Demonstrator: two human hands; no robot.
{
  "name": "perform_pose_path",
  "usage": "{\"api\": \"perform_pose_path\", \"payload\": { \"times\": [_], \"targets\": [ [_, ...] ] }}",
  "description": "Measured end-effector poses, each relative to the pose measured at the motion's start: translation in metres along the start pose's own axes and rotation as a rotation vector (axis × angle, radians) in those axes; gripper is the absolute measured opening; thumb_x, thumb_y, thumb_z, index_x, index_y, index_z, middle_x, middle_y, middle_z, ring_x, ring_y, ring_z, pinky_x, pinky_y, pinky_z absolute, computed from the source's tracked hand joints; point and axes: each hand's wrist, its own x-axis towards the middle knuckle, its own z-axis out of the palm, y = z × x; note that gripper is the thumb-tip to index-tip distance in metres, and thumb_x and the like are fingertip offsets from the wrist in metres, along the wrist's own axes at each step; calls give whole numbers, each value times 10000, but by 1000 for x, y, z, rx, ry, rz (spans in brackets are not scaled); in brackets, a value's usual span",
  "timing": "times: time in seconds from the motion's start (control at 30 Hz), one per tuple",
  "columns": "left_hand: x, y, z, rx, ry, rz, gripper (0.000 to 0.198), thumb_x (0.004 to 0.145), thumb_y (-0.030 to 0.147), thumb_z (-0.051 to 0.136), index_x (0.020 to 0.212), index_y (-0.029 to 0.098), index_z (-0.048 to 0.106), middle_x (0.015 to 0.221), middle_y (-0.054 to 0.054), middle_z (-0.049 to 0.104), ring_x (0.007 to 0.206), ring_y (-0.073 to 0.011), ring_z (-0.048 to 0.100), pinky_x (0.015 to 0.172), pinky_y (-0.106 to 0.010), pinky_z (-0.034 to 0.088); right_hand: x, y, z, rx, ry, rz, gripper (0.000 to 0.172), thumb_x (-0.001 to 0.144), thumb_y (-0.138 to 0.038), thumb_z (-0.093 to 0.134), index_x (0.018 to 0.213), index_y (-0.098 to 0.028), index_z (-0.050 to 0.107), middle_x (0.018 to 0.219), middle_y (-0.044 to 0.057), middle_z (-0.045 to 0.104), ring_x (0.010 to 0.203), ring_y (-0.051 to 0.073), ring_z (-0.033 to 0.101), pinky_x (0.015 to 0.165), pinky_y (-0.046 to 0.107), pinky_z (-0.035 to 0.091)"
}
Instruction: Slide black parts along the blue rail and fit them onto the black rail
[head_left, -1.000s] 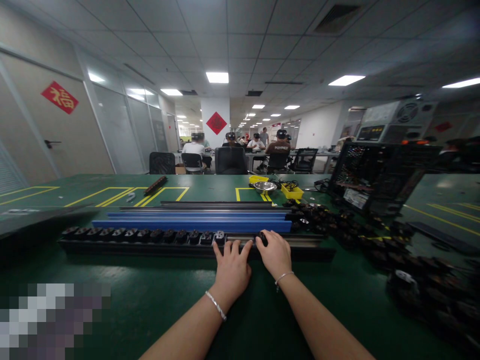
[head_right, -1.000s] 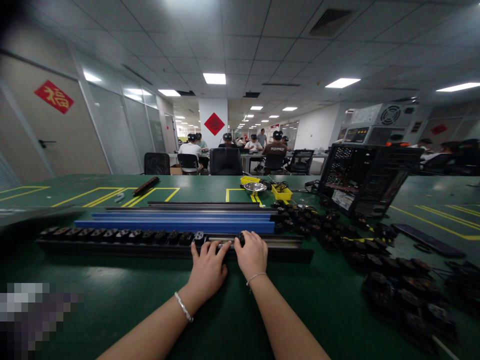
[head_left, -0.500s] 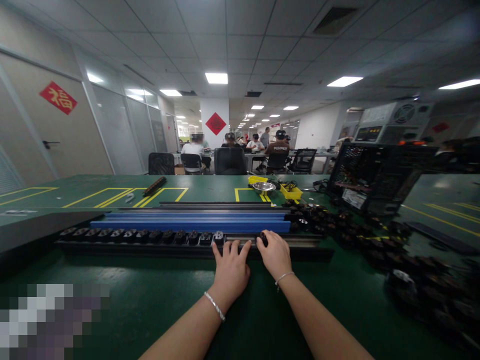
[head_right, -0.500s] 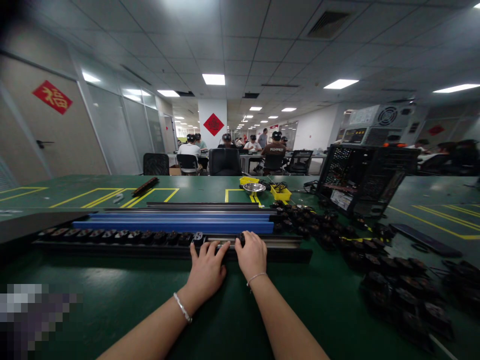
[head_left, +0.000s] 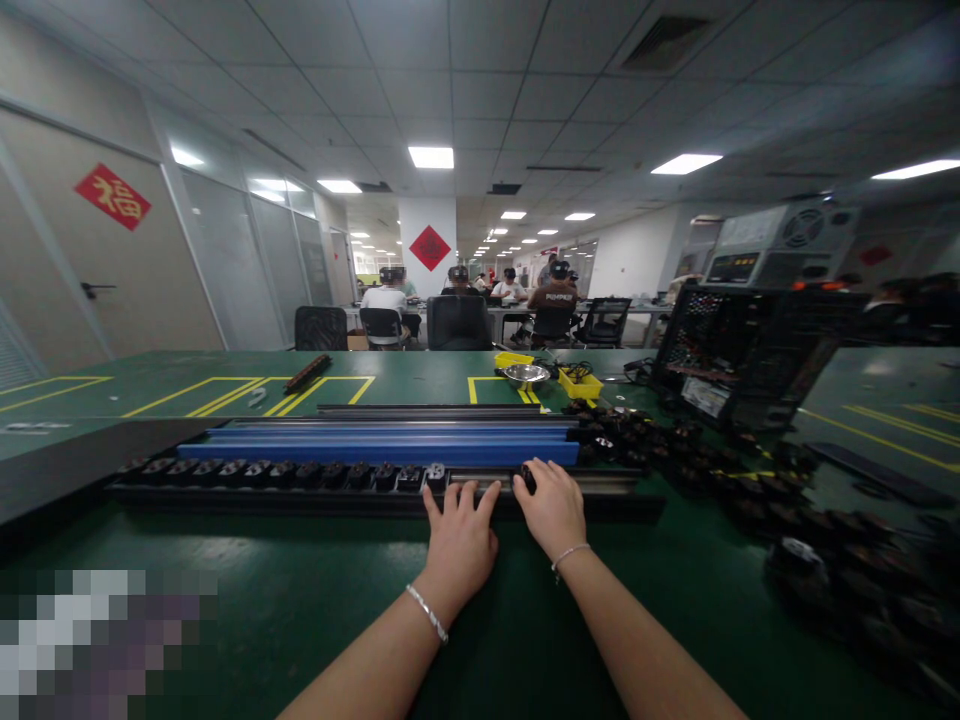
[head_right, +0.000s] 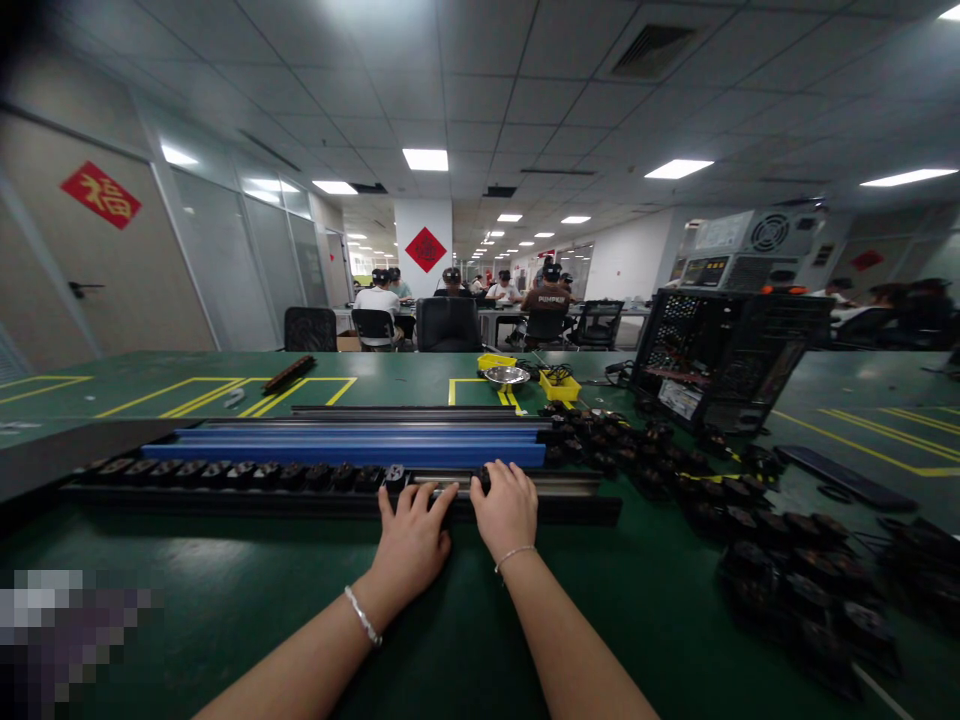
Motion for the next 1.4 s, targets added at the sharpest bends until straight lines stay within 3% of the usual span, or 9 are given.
{"api": "perform_pose_path", "payload": {
  "times": [0.27,0.87,1.4],
  "targets": [
    [-1,-2,2,-17,18,14,577,760,227,509,1315,345,400,1244,-49,495,1174,-286,370,1028,-668,60,1,4,-3,3,4,16,399,815,-440,445,1085,-231,652,1183,55,621,1197,257,439,1006,432,271],
    [0,-2,1,9,-2,16,591,760,244,527,1324,355,389,1264,-51,483,1183,-291,362,1025,-667,81,5,11,-5,33,-35,17,411,818,-381,431,1103,-178,646,1177,36,628,1198,237,454,1009,355,310],
    [0,-3,2,-2,2,18,589,761,234,509,1326,351,386,1257,-51,486,1183,-288,363,1024,-672,70,8,15,-5,29,-51,-7,411,826,-341,427,1114,-129,629,1153,94,633,1179,247,478,1005,357,318]
  ]
}}
